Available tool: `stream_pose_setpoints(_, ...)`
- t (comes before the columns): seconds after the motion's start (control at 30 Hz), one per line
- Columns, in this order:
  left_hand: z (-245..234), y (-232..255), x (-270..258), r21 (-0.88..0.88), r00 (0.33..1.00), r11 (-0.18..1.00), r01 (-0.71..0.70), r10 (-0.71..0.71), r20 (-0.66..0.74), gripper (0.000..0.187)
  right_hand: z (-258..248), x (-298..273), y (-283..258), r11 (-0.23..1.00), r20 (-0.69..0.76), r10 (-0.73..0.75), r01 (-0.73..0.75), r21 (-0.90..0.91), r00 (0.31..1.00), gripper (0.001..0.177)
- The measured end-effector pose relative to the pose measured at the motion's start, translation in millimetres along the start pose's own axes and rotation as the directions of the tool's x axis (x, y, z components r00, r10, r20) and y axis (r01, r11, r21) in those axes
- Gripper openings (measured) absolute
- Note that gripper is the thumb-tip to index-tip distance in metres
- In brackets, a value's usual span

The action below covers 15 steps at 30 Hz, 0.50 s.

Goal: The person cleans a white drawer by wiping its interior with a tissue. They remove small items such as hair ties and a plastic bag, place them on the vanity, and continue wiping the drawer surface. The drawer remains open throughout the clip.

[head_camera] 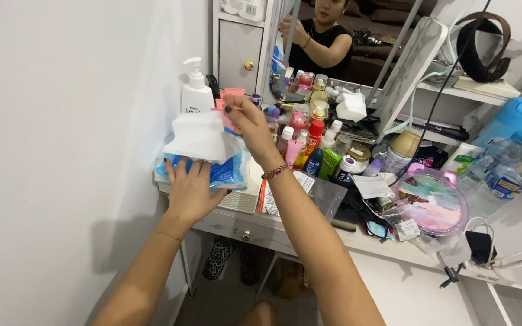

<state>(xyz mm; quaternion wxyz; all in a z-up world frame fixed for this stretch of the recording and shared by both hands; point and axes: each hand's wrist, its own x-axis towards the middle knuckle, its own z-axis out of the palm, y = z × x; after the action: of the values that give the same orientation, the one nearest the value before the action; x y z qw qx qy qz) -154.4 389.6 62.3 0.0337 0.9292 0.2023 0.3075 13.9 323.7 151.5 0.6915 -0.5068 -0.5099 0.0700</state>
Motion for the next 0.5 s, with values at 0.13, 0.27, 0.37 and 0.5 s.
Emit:
stream_pose_setpoints(0.13, 6, 0, -5, 0.024, 0.998, 0.999, -0.047, 0.048, -0.030, 0.079, 6, 13, 19, 0.998, 0.052, 0.066, -0.066, -0.013, 0.996, 0.062)
stream_pose_setpoints(0.27, 10, -5, -6, 0.032, 0.997, 0.997, -0.066, 0.067, -0.037, 0.088, 11, 38, 32, 0.976, 0.045, 0.124, -0.114, -0.184, 0.991, 0.034)
stream_pose_setpoints(0.37, 11, -11, -3, 0.050, 0.999, 0.997, -0.052, 0.052, 0.006, 0.090, 16, 44, -2, 0.993, -0.209, -0.114, 0.104, -0.057, 0.971, 0.019)
stream_pose_setpoints(0.5, 16, -15, 10, 0.116, 0.998, 0.991, -0.068, 0.069, -0.003, 0.095, -6, 43, -58, 0.929, -0.510, -0.310, 0.370, 0.016, 0.802, 0.018)
